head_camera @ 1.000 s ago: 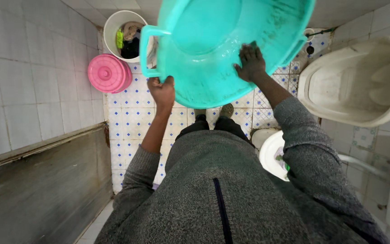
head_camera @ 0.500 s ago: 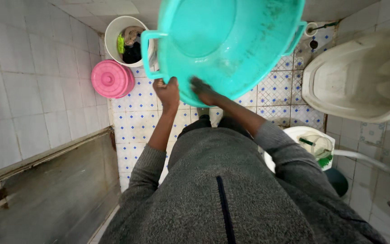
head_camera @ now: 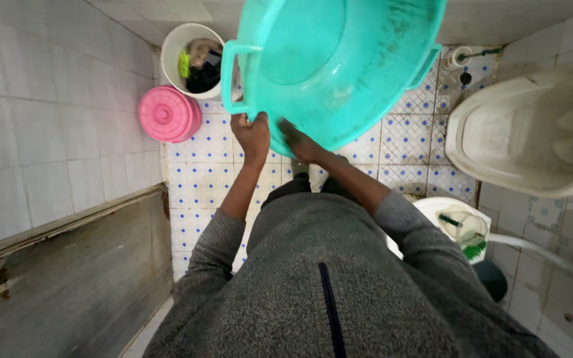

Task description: The person washes a small sink in a bathroom by applying a liquid from a container, scrubbing the surface with a green scouring pad, and rinsing the basin with water from a cup and then from the faucet.

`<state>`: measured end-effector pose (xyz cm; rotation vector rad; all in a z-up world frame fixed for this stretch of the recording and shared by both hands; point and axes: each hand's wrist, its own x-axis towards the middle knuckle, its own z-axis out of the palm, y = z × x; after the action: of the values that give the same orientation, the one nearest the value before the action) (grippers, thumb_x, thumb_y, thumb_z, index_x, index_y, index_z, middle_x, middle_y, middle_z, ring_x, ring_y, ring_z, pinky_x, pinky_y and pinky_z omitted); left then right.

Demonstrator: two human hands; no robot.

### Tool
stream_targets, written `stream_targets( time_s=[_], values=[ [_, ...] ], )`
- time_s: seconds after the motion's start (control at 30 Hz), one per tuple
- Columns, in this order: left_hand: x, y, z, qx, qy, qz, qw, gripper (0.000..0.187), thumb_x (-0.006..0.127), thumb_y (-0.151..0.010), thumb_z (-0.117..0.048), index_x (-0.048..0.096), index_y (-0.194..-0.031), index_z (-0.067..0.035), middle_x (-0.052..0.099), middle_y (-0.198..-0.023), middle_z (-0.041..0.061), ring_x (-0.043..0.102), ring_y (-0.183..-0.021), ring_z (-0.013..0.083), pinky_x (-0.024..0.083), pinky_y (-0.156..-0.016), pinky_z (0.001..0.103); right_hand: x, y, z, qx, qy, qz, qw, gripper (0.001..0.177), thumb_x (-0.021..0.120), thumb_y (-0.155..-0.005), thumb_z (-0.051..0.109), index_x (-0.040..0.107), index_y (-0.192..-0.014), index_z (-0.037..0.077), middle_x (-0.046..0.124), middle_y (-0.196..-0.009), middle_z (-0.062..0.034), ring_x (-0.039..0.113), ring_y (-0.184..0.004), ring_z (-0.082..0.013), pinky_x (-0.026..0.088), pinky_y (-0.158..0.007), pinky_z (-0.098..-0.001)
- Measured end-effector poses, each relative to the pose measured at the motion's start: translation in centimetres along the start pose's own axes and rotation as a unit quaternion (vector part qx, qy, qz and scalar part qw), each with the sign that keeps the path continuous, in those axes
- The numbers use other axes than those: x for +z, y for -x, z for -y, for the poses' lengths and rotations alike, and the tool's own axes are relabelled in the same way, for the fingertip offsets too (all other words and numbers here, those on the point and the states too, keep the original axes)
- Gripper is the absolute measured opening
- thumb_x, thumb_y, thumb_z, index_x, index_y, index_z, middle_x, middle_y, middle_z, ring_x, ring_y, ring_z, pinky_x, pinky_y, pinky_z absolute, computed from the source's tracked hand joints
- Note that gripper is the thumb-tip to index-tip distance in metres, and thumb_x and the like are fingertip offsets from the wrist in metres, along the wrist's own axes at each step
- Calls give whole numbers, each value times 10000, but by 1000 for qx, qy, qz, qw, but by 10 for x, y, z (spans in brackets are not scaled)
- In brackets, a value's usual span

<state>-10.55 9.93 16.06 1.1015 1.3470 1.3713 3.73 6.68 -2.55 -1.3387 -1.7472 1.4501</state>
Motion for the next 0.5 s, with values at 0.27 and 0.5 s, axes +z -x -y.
stream_targets(
  time_s=[0.27,0.5],
  values=[
    [13,22,12,83,-155,-15,984,433,622,-742,136,626,-1165,45,661,-1029,105,625,-954,190,507,-844,350,-58,-81,94,63,-684,-19,727,1017,274,-966,783,355,-1498,-80,428,-1444,-292,452,-1256,-408,344,-1110,-542],
    [11,44,32,-8,-23,15,1000,452,593,-790,116,556,-1233,36,633,-1076,118,607,-995,188,493,-884,322,-105,-74,167,-22,-693,-73,717,1075,418,-849,840,355,-1504,-10,450,-1446,-200,437,-1318,-387,356,-1152,-593]
  ],
)
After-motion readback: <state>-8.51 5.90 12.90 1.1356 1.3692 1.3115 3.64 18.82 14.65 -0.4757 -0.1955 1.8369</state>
